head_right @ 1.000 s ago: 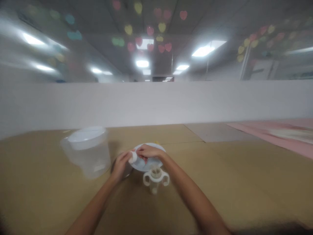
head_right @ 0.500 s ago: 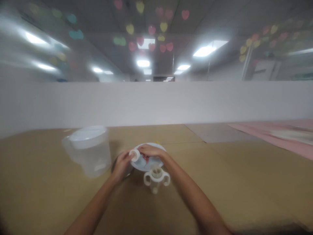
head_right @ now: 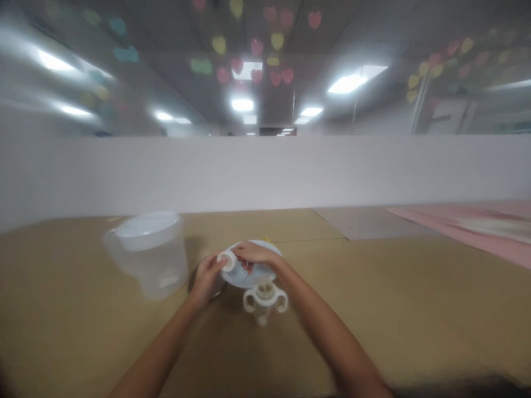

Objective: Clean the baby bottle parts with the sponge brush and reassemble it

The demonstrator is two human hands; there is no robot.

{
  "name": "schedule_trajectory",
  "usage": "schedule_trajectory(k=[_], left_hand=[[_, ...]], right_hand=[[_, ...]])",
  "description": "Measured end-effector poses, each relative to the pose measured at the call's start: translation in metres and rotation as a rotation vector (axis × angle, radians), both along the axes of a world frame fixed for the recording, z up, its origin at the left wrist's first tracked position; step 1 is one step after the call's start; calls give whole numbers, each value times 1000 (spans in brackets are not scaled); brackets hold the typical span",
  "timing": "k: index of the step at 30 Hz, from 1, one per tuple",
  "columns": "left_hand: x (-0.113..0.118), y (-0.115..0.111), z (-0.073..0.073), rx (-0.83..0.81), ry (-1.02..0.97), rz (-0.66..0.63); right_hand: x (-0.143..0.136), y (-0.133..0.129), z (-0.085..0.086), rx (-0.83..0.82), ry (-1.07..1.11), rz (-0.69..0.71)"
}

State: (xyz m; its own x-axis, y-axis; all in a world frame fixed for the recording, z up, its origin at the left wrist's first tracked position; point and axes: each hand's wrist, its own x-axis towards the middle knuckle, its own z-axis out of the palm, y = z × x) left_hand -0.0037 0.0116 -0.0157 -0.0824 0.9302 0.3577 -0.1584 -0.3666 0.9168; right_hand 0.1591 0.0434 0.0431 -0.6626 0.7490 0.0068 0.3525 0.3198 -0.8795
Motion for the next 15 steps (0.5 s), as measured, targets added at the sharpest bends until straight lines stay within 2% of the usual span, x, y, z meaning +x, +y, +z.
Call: schedule_trajectory(k=[7, 11, 15], left_hand=[[-4, 7, -5, -46, -87, -152], [-3, 3, -1, -54, -45, -150], [-2, -1, 4, -16, 43, -92]], right_hand=[[1, 3, -2, -2, 3, 5], [1, 3, -4, -3, -11, 44], [1, 3, -4, -6, -16, 59]])
